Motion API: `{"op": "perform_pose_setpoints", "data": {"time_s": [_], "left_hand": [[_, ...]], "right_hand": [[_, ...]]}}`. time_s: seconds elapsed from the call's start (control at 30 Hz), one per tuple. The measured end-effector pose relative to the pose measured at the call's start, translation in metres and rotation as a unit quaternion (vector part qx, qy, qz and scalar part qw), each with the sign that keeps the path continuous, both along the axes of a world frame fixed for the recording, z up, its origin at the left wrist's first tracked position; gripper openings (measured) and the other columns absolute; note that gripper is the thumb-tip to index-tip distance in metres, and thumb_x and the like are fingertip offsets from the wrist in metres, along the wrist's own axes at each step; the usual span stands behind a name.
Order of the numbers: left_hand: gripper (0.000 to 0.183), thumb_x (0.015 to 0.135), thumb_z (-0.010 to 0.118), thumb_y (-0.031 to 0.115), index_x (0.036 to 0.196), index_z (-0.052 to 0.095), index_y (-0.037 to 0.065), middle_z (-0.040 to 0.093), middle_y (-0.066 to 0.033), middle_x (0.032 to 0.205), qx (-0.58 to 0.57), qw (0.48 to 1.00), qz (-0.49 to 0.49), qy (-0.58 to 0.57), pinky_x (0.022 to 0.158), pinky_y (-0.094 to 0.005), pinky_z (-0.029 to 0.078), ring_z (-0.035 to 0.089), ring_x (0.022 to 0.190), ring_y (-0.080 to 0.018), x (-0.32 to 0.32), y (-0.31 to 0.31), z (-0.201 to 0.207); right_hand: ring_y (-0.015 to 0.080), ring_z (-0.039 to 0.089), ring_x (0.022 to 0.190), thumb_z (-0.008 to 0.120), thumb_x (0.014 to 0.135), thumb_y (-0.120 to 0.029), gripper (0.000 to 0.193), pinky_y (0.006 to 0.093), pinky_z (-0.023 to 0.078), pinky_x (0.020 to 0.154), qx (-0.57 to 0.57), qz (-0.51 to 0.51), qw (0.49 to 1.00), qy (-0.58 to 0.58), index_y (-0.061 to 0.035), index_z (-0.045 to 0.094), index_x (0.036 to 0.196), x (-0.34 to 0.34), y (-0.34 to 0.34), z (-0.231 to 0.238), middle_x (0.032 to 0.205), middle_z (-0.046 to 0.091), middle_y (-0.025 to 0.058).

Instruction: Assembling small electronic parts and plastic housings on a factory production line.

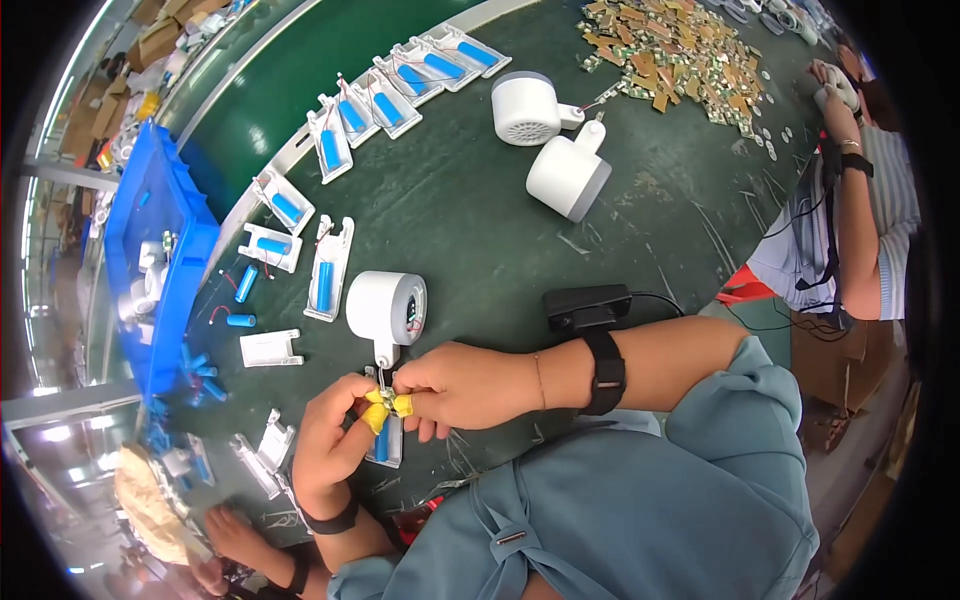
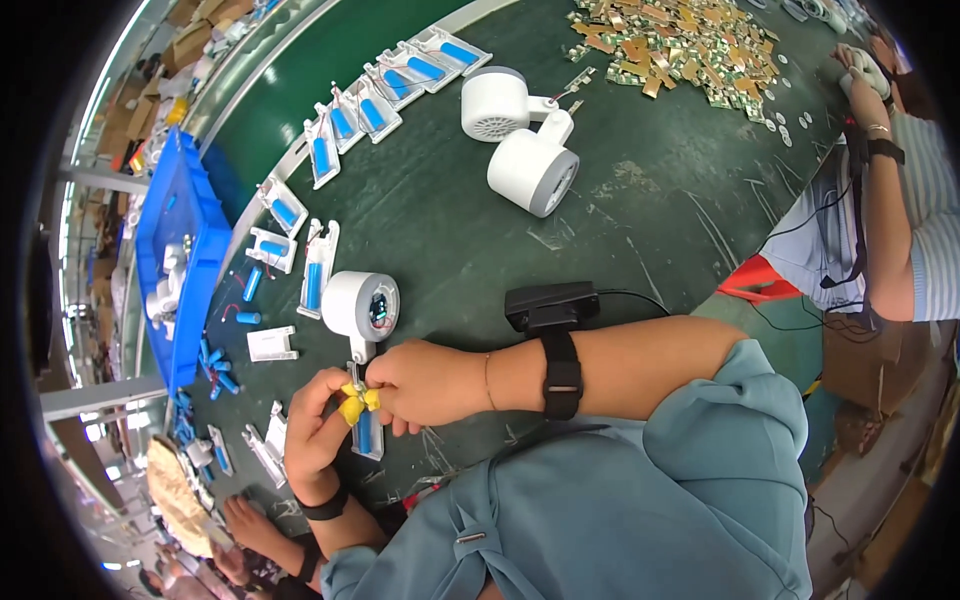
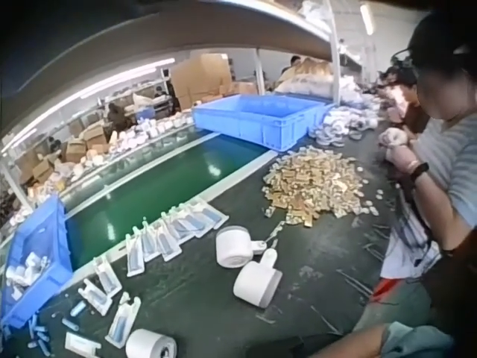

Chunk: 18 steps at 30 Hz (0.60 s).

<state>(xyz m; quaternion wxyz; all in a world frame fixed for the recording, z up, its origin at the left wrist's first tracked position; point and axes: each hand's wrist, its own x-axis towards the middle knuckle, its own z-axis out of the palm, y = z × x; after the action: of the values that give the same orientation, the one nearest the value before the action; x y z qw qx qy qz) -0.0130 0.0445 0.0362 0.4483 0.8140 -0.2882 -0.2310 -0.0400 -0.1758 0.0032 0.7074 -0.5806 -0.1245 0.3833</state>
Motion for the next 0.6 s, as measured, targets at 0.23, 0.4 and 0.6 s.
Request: {"op": "perform_pose_setpoints", "data": {"time_s": [0.23,0.4,0.6], "left_hand": [[0.028,0.074,0.054,-0.002,0.103,0.059,0.0,0.057,-0.0074,0.081,-0.008,1.0,-0.01,-0.01,0.06,-0.0278,0.043,0.054,0.067,-0.017,0.004,0.005,0.0],[0.032,0.073,0.051,-0.004,0.104,0.058,-0.002,0.058,-0.0082,0.084,-0.032,0.999,-0.001,0.023,0.066,-0.0274,0.044,0.056,0.073,-0.0161,0.002,0.011,0.003],[0.018,0.091,0.059,0.004,0.109,0.058,0.001,0.063,-0.0071,0.09,-0.274,0.918,0.162,0.234,0.059,-0.0222,0.04,0.053,0.07,-0.0095,-0.016,0.011,0.018]], "right_hand": [[0.0162,0.069,0.08,0.045,0.098,-0.015,0.023,0.0284,0.057,0.064,-0.037,0.116,0.993,0.007,0.0012,0.058,0.106,0.015,-0.019,0.0,0.095,0.068,0.0113],[0.015,0.069,0.081,0.047,0.098,-0.017,0.024,0.0271,0.057,0.064,-0.084,0.157,0.984,0.001,0.0007,0.06,0.108,0.029,-0.03,0.016,0.096,0.069,0.0106],[0.0128,0.068,0.084,0.048,0.096,-0.013,0.024,0.0249,0.055,0.068,-0.084,0.213,0.973,-0.016,0.0021,0.061,0.11,0.026,-0.029,0.017,0.096,0.069,0.0077]]}}
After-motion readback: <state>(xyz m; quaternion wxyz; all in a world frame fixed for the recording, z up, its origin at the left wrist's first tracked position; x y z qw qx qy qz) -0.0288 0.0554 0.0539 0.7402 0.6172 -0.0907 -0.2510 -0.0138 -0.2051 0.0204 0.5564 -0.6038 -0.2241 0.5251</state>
